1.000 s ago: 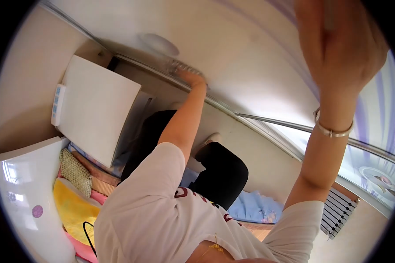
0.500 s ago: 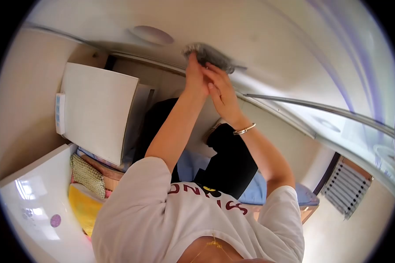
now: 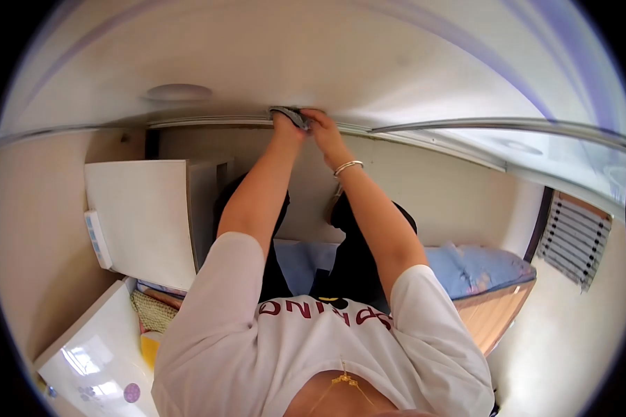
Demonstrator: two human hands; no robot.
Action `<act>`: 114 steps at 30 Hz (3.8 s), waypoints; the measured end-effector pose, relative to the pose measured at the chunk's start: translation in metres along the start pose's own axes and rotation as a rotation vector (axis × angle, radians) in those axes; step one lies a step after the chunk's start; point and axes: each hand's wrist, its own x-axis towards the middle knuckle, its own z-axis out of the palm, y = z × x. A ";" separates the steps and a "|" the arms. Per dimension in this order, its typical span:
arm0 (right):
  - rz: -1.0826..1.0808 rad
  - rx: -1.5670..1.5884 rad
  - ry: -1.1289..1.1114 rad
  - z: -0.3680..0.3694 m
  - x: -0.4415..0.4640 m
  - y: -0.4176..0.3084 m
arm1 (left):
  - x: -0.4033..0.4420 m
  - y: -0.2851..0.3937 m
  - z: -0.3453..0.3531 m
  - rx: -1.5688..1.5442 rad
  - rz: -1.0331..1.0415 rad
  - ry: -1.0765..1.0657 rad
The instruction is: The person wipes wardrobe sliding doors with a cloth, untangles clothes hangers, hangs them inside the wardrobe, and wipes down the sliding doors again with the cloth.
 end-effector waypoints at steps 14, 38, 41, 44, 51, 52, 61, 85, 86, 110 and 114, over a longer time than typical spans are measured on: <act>-1.168 -0.203 0.754 -0.017 -0.153 -0.174 | -0.176 -0.036 0.161 0.344 -0.362 -0.965; -1.064 -0.429 0.966 -0.096 -0.100 -0.134 | 0.068 -0.117 -0.013 0.838 -0.176 -0.046; -1.069 -0.444 0.992 -0.098 -0.097 -0.134 | 0.047 -0.111 0.012 0.815 -0.183 -0.114; -1.047 -0.362 0.999 -0.090 -0.101 -0.138 | 0.002 -0.087 0.051 0.789 -0.168 -0.231; -0.986 -0.242 0.996 -0.075 -0.129 -0.172 | -0.113 -0.051 0.146 0.559 -0.297 -0.696; -0.978 -0.277 1.014 -0.076 -0.128 -0.170 | -0.116 -0.059 0.150 0.515 -0.353 -0.752; -0.989 -0.369 1.013 -0.093 -0.123 -0.155 | 0.066 -0.174 0.046 0.529 -0.305 -0.287; -1.013 -0.505 1.020 -0.107 -0.106 -0.144 | 0.080 -0.081 -0.056 0.709 -0.119 0.086; -1.002 -0.559 1.013 -0.111 -0.106 -0.147 | 0.084 -0.090 -0.051 0.686 -0.129 0.055; -0.817 -0.860 1.003 -0.104 -0.120 -0.158 | 0.073 0.158 -0.117 -0.021 0.536 0.140; -0.826 -0.905 1.012 -0.109 -0.113 -0.154 | 0.106 0.184 -0.119 -0.007 0.528 0.139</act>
